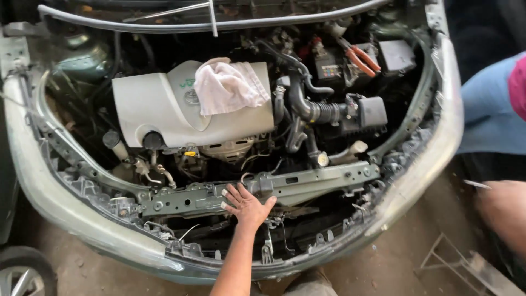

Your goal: The person uses a wrench to loosen and remove bolts from the front bumper of a car. They work on the left side, then move to the center and right side, detaching the bumper cover from the vehicle's frame.

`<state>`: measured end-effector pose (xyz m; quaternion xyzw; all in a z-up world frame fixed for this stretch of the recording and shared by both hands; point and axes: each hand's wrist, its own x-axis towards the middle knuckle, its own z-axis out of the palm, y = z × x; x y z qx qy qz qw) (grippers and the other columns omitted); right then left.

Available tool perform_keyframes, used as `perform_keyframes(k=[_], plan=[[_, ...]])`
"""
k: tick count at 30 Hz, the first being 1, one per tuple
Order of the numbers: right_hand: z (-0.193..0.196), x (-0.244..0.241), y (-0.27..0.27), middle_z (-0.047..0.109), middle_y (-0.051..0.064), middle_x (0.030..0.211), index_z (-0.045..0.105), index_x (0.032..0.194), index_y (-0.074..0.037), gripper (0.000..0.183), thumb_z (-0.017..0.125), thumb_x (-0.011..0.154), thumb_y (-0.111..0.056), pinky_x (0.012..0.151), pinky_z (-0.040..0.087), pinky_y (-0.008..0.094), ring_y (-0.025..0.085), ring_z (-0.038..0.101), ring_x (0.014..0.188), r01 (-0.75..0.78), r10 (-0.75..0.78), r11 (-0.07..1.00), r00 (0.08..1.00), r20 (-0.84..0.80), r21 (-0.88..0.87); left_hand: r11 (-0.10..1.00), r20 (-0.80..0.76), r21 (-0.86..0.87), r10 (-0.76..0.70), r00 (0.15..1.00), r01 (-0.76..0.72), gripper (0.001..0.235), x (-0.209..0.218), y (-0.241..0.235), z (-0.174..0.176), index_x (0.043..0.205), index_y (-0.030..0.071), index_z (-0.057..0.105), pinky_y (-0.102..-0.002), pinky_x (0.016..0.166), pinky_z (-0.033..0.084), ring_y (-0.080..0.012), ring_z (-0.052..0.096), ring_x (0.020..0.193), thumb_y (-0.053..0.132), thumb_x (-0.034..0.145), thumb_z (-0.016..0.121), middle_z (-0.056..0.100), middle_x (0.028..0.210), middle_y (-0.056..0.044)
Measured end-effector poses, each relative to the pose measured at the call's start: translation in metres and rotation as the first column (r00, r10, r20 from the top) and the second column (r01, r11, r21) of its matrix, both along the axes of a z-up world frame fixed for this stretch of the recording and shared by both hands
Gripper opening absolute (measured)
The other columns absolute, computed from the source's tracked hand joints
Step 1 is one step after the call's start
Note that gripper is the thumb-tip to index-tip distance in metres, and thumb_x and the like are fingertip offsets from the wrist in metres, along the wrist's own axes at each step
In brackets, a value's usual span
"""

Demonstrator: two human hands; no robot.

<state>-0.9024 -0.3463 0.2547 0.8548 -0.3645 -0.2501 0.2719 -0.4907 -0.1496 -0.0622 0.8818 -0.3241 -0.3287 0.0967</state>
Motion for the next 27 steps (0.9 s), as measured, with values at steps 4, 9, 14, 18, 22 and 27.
perform_keyframes(k=[4,9,14,18,22,27], plan=[[-0.179,-0.217,-0.136,0.068,0.012,0.098,0.067,0.089,-0.009,0.010,0.058,0.090,-0.012,0.087,0.052,0.041,0.031,0.065,0.100,-0.288,0.394,0.842,0.906,-0.155,0.456,0.989,0.061,-0.116,0.104,0.993,-0.096,0.134,-0.014,-0.007,-0.012,0.155,0.001,0.007,-0.079,0.112,0.007,-0.0525,-0.007,0.152,0.074,0.069,0.079,-0.003,0.165,-0.030],[-0.128,0.043,-0.180,0.072,0.014,0.094,0.069,0.094,-0.007,0.015,0.056,0.087,-0.009,0.082,0.057,0.044,0.033,0.070,0.094,-0.127,0.279,0.696,0.955,-0.102,0.707,0.981,0.136,-0.024,0.196,0.971,-0.195,0.137,-0.028,-0.028,0.019,0.154,0.003,0.009,-0.080,0.112,0.012,-0.0487,0.001,0.154,0.073,0.062,0.083,0.000,0.167,-0.025],[-0.111,0.197,-0.276,0.075,0.015,0.095,0.071,0.093,-0.008,0.018,0.056,0.090,-0.017,0.075,0.060,0.048,0.035,0.073,0.084,-0.128,-0.073,0.799,0.949,0.307,0.587,0.922,0.138,0.195,0.312,0.940,-0.335,0.144,-0.037,-0.029,-0.004,0.157,0.006,0.003,-0.077,0.115,0.016,-0.0465,0.000,0.157,0.070,0.059,0.087,-0.004,0.168,-0.027],[-0.103,0.280,-0.355,0.074,0.014,0.092,0.071,0.097,-0.012,0.024,0.058,0.098,-0.032,0.083,0.056,0.052,0.038,0.070,0.088,-0.256,-0.097,0.888,0.707,0.701,0.381,0.897,0.124,0.033,0.433,0.893,-0.440,0.160,-0.033,-0.013,-0.065,0.156,0.003,-0.010,-0.071,0.117,0.015,-0.0553,-0.011,0.150,0.068,0.049,0.090,-0.014,0.166,-0.028],[-0.119,0.339,-0.415,0.076,0.009,0.088,0.072,0.103,-0.016,0.025,0.061,0.100,-0.039,0.081,0.056,0.047,0.027,0.073,0.083,-0.172,-0.362,0.851,0.491,0.792,0.496,0.904,0.209,0.037,0.409,0.888,-0.425,0.170,-0.031,-0.009,-0.083,0.160,0.006,-0.014,-0.071,0.120,0.013,-0.0571,-0.015,0.148,0.069,0.042,0.092,-0.017,0.163,-0.026],[-0.146,0.381,-0.440,0.077,0.008,0.092,0.079,0.105,-0.019,0.024,0.069,0.095,-0.038,0.079,0.055,0.048,0.029,0.071,0.089,-0.095,-0.310,0.905,0.517,0.798,0.414,0.870,0.200,0.052,0.471,0.859,-0.490,0.171,-0.037,-0.009,-0.084,0.158,0.013,-0.009,-0.070,0.120,0.019,-0.0538,-0.013,0.154,0.069,0.035,0.095,-0.013,0.167,-0.020]])
